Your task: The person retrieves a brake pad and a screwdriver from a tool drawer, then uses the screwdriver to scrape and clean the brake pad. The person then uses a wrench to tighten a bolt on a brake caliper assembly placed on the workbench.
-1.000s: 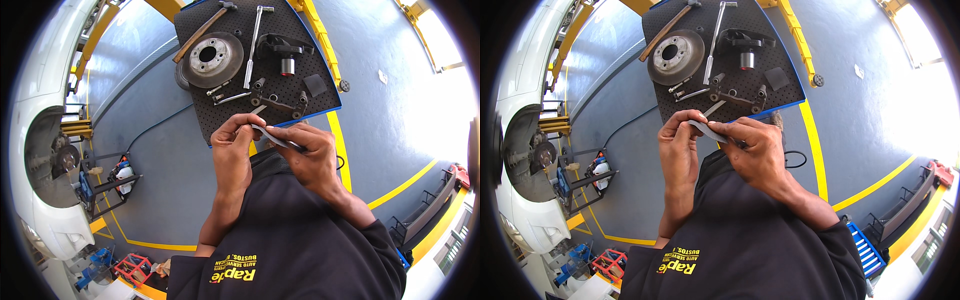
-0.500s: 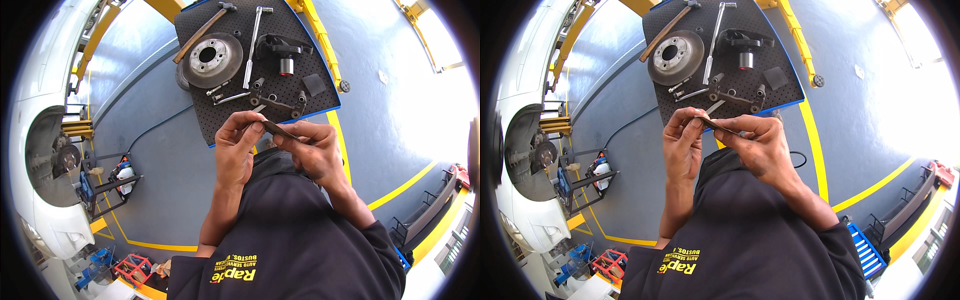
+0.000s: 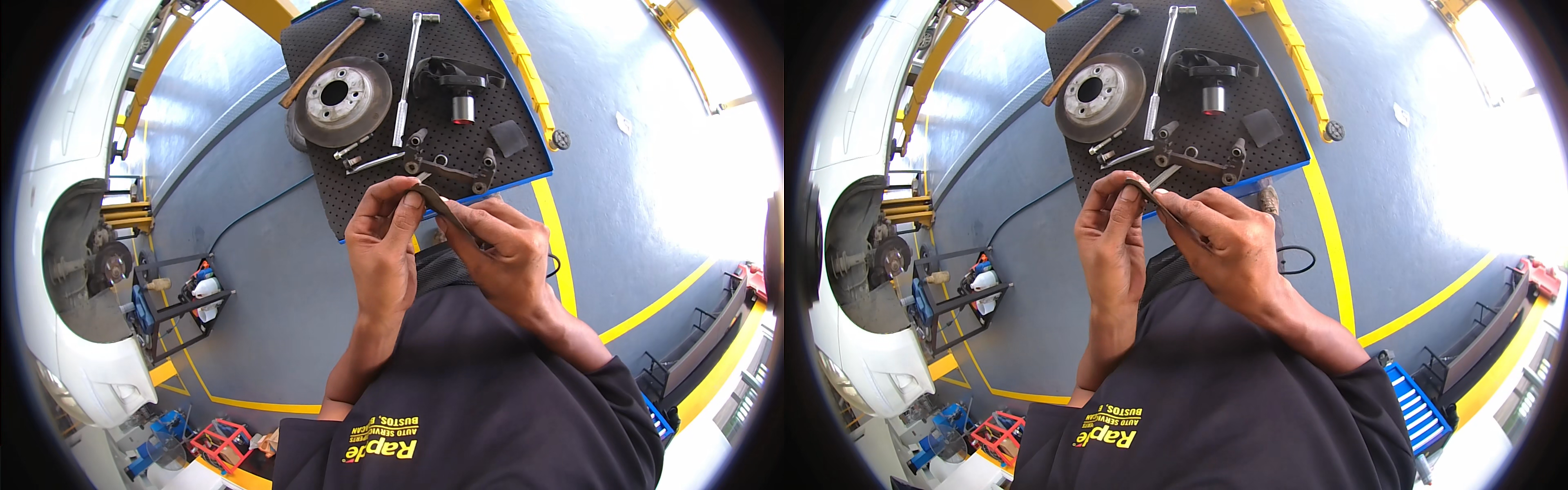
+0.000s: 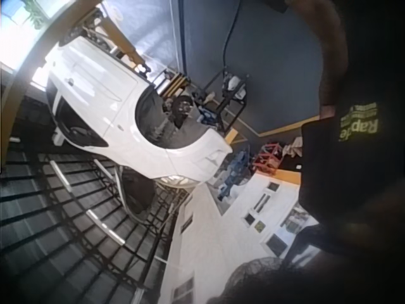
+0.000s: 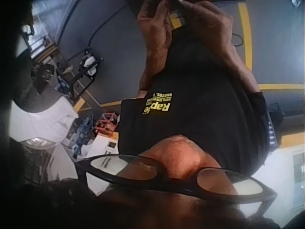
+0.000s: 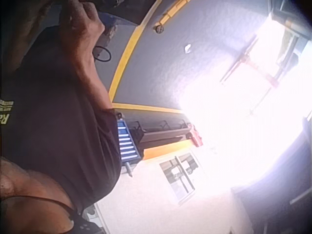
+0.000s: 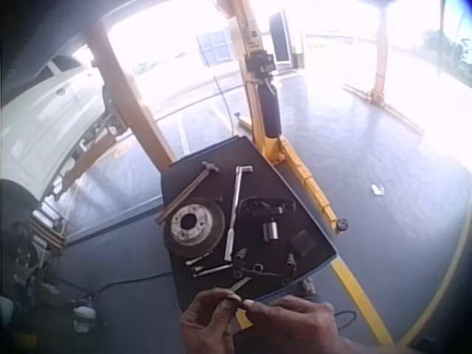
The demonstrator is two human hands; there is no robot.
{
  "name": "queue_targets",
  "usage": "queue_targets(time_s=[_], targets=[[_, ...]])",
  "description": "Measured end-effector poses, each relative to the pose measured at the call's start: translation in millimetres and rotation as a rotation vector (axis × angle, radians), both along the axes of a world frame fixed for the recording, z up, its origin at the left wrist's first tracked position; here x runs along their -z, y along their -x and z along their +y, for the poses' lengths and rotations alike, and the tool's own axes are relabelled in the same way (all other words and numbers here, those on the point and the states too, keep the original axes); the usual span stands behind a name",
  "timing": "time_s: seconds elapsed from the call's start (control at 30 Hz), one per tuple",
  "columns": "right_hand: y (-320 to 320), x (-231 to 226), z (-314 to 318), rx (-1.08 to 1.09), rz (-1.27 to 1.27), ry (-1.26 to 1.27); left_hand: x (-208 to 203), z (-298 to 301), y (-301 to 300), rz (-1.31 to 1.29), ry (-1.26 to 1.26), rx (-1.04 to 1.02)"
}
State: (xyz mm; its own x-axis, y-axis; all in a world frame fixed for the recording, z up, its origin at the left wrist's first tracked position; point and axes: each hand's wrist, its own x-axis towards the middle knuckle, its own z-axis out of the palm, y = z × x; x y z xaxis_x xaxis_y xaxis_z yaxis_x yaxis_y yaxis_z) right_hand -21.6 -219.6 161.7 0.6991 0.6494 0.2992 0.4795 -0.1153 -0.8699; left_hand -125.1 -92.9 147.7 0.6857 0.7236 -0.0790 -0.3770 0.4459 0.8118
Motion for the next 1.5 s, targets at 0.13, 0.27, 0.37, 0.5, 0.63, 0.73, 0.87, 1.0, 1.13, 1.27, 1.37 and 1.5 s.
queue_targets(time_s=[0.13, 0.27, 0.37, 0.5, 0.63, 0.73, 0.87, 1.0, 1.13, 1.27, 1.37, 1.5], targets=[[-11, -20, -4, -0.085, 0.591, 0.103, -5, 7, -2, -0.014, 0.037, 0.123], [-23, -21, -7, -0.184, 0.878, 0.099, 14, 12, 6, -0.025, -0.054, 0.194], [-22, -21, -6, -0.189, 0.904, 0.083, 4, 5, 4, 0.062, -0.074, 0.120], [-11, -22, -4, -0.102, 0.784, 0.128, 5, -4, 0, 0.033, -0.021, 0.027], [0, -7, -1, -0.056, 0.137, 0.086, 0, -11, -5, -0.013, -0.031, -0.017], [2, 0, 1, -0.032, -0.112, 0.004, -3, -12, -6, 0.044, 0.012, -0.064], [2, 10, 2, -0.045, -0.151, -0.039, -6, -10, -9, 0.076, 0.013, -0.063], [-3, -3, -2, -0.110, 0.151, 0.071, 4, -3, -5, 0.019, 0.038, 0.029], [-15, -10, -4, -0.147, 0.587, 0.121, 11, 4, -3, -0.043, 0.122, 0.101], [-32, -17, -9, -0.277, 0.941, 0.120, 23, 20, 1, -0.115, 0.019, 0.255], [-39, -15, -9, -0.352, 1.074, 0.082, 22, 18, -1, -0.107, -0.071, 0.233], [-29, -19, -5, -0.239, 0.991, 0.146, 11, 3, -7, 0.015, -0.085, 0.074]])
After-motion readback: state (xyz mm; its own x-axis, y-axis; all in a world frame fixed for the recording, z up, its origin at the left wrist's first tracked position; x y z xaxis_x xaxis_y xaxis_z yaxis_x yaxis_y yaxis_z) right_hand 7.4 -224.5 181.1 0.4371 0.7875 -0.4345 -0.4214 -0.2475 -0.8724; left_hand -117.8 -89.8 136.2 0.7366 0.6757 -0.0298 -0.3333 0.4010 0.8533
